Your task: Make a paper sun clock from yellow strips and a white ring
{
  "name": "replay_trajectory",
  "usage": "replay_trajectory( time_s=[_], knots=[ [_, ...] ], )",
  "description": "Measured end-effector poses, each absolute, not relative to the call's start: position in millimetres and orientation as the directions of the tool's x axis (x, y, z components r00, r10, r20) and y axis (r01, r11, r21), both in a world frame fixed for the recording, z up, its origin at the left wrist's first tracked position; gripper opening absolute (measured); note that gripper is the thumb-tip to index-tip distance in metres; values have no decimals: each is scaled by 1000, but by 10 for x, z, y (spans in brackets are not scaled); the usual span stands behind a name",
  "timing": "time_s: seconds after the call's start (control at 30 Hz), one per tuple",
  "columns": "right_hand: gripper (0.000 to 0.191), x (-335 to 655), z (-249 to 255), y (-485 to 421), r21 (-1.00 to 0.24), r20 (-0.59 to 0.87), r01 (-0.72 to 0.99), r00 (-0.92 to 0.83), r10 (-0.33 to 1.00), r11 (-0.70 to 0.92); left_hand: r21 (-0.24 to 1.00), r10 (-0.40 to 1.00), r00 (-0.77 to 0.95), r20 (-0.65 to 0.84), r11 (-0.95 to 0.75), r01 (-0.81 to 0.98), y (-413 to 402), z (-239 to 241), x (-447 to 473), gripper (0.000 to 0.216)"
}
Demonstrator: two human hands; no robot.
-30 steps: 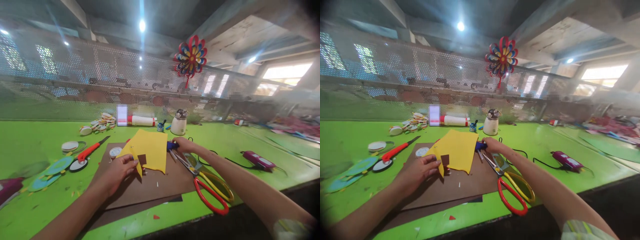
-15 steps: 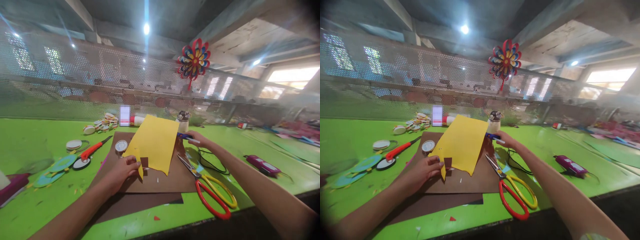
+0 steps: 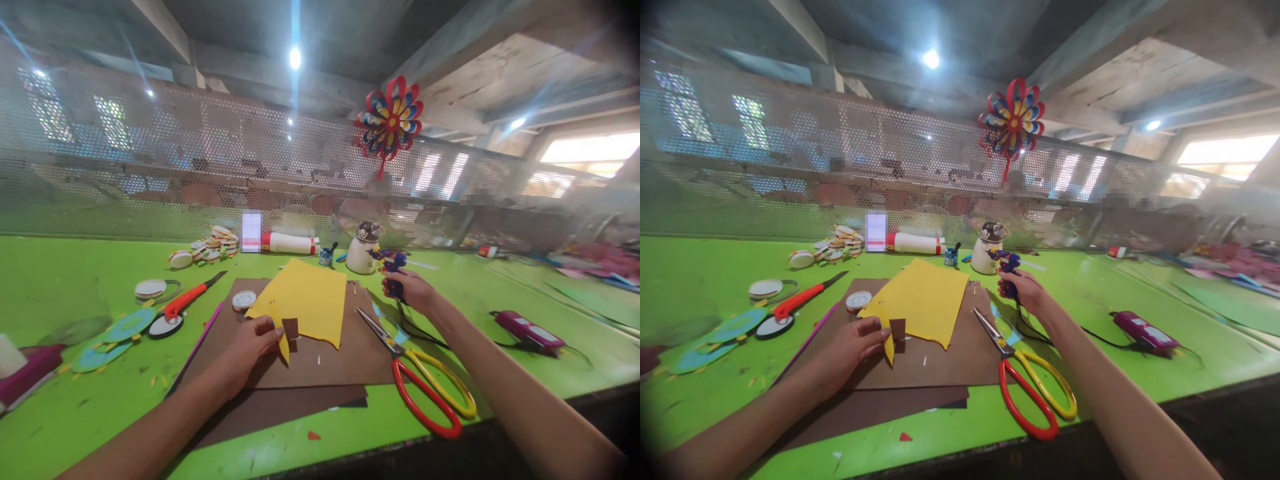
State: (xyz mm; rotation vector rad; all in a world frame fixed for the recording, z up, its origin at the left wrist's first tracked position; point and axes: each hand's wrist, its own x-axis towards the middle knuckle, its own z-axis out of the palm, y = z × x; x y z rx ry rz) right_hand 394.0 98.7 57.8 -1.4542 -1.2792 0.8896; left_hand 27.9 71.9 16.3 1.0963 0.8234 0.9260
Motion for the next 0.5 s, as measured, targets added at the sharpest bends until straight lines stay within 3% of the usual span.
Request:
replay_trajectory(
  time_s=[0.1,0.27,0.37,0.5],
  knots=[
    [30,3760,635,781,-975,116,203,125,985,89,948,913,396,-95,205,-243,713,170,287,18],
    [34,3261,827,560,-974,142,161,-121,982,161,933,918,391,-67,196,-301,780,286,195,20],
    [33,3029,911,486,-929,162,268,-330,930,257,945,924,381,-22,144,-293,824,351,134,19],
    [33,2879,891,444,-883,124,371,-407,905,288,954,921,388,-26,139,-265,856,346,111,17]
  ],
)
